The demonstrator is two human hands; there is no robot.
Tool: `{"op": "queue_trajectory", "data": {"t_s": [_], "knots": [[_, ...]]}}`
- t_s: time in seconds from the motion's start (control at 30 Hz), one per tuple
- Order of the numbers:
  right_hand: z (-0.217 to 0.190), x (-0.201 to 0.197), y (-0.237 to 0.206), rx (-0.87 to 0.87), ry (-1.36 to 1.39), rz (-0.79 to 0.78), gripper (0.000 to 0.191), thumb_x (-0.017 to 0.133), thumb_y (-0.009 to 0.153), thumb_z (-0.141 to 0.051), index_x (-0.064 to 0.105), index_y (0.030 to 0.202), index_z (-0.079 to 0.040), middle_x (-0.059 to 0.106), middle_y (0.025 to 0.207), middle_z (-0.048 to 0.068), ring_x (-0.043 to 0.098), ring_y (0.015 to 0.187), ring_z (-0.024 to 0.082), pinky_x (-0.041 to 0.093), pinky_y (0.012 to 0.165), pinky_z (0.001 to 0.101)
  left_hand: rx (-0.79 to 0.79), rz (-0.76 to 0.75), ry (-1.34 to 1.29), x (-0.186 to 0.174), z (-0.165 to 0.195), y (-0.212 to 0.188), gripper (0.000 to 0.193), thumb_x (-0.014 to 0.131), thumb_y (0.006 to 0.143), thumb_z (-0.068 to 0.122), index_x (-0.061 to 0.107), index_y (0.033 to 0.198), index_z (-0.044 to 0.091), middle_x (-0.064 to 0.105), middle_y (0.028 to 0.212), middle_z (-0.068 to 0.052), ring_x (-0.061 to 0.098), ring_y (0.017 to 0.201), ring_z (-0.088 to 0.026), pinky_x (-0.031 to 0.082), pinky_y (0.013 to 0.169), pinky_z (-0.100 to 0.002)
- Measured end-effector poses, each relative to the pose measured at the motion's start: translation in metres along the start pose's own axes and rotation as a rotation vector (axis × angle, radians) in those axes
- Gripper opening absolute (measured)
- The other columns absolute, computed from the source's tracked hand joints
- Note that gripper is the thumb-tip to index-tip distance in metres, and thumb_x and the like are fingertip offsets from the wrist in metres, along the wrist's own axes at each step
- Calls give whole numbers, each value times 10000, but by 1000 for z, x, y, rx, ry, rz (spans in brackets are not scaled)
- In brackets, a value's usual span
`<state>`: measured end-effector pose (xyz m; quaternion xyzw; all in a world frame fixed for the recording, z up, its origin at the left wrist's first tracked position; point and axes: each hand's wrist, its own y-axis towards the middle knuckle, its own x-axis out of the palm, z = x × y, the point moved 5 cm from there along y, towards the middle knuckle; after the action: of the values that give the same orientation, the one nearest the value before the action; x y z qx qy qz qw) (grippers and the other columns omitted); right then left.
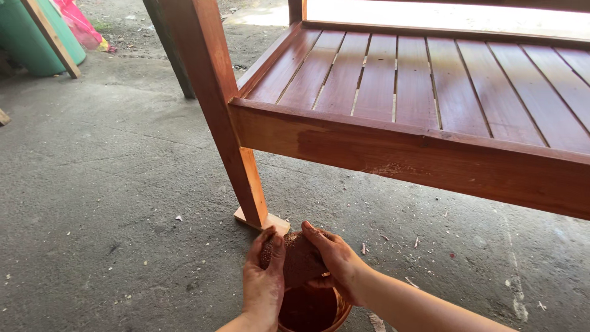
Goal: The person wipes a reddish wood stain onto wooden benches and chairs using a cloth, dipping the cloth into a pot of stain. They coat the seat slats, frame rails, legs, and armrests of the furniture, moving between pieces to cover different surfaces.
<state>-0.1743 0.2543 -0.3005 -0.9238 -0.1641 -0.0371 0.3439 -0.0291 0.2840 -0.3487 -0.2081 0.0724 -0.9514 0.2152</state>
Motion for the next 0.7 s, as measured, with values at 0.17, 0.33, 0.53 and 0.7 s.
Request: {"op": "queue_trajectory", "data": {"t_s": [0.17, 0.33, 0.53, 0.7], "knots": [[0, -1, 7, -17, -9, 55, 589, 468, 944, -608, 650, 1251, -140, 766, 1147, 74, 726, 1060, 218, 606, 893, 422, -111, 26, 61, -15, -12, 12, 544, 639, 883, 553, 726, 1170, 99, 673, 1036, -5, 596, 1019, -108, 472, 972, -312], [5, -9, 3, -38, 109, 85, 684, 411, 970, -608, 649, 1247, -30, 759, 1121, 131, 723, 957, 227, 601, 859, 395, -129, -37, 96, -8, -2, 6, 607, 621, 879, 609, 738, 1233, 131, 700, 1111, -12, 612, 1059, -102, 467, 1003, -291], [6, -8, 3, -164, 112, -13, 641, 456, 976, -545, 700, 1194, 6, 789, 1076, 162, 742, 969, 250, 616, 894, 369, -569, 50, 374, 0, 6, -13, 575, 644, 880, 689, 631, 1284, 281, 699, 1138, 8, 658, 1049, -162, 548, 856, -479], [-3, -2, -2, -198, 285, -44, 520, 555, 987, -431, 695, 1249, -4, 757, 1090, 152, 706, 949, 260, 594, 883, 416, -278, 4, 15, 17, 16, -6, 395, 750, 835, 474, 703, 1024, 130, 687, 926, 15, 656, 882, -112, 551, 849, -315]]}}
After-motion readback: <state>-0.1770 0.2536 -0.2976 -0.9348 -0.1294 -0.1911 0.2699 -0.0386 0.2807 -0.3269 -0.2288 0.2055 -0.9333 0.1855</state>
